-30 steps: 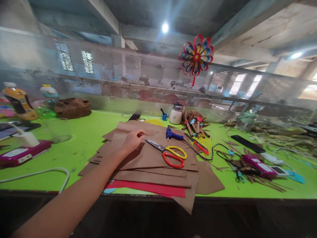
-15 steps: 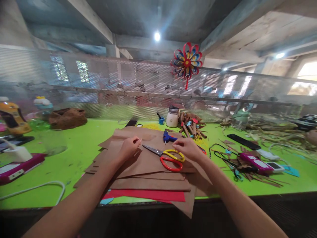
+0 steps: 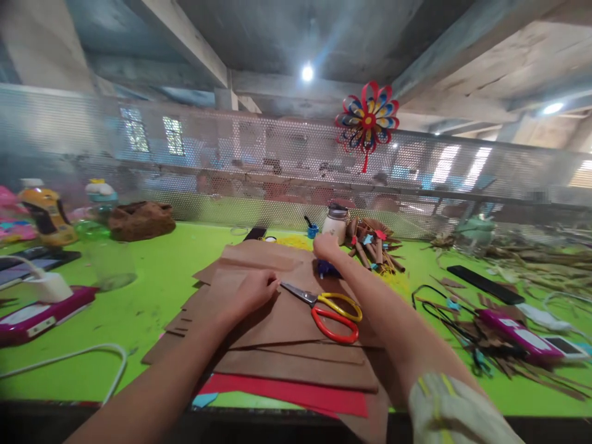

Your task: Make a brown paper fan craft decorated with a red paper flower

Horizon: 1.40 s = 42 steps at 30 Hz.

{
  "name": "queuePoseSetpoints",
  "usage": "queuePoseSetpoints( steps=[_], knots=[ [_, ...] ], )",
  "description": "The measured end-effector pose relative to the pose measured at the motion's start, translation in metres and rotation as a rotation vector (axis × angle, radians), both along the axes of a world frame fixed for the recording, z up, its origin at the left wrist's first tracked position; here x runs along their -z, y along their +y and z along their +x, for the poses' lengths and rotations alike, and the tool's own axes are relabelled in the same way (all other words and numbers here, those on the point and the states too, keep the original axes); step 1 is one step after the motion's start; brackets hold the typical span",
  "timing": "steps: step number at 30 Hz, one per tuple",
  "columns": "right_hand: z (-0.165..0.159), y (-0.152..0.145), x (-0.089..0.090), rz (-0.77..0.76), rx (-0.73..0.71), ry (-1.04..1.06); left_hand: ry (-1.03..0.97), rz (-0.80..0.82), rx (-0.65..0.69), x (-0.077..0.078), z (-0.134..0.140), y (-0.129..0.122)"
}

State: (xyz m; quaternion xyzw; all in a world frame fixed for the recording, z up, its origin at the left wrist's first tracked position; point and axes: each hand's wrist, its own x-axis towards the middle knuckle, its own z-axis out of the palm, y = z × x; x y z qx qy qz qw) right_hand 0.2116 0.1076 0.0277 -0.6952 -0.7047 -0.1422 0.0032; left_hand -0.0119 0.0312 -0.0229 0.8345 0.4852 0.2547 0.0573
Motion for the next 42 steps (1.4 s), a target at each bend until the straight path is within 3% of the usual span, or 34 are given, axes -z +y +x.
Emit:
queuePoseSetpoints(
  steps=[9,19,28,32,36,40,42],
  knots=[
    [-0.016,0.049,0.021,-0.163,-0.005,-0.231,0.192,-0.021,-0.034,-0.011,0.006,-0.019],
    [-0.021,0.047,0.032,-0.21,-0.118,-0.35,0.212,-0.084,-0.079,-0.017,0.01,-0.022],
    [-0.034,0.047,0.032,-0.193,-0.166,-0.329,0.175,-0.03,-0.089,-0.013,0.008,-0.021],
    [-0.031,0.035,0.02,-0.133,-0.17,-0.261,0.159,-0.021,-0.083,-0.011,0.007,-0.02],
    [-0.027,0.013,-0.004,-0.041,-0.196,-0.139,0.139,-0.014,-0.087,-0.008,0.007,-0.019],
    [-0.036,-0.048,-0.027,0.025,-0.316,0.001,0.118,-0.026,-0.084,-0.01,0.008,-0.019],
    [-0.047,-0.096,-0.033,0.052,-0.486,0.176,0.115,-0.022,-0.055,-0.011,0.009,-0.019]
  ],
)
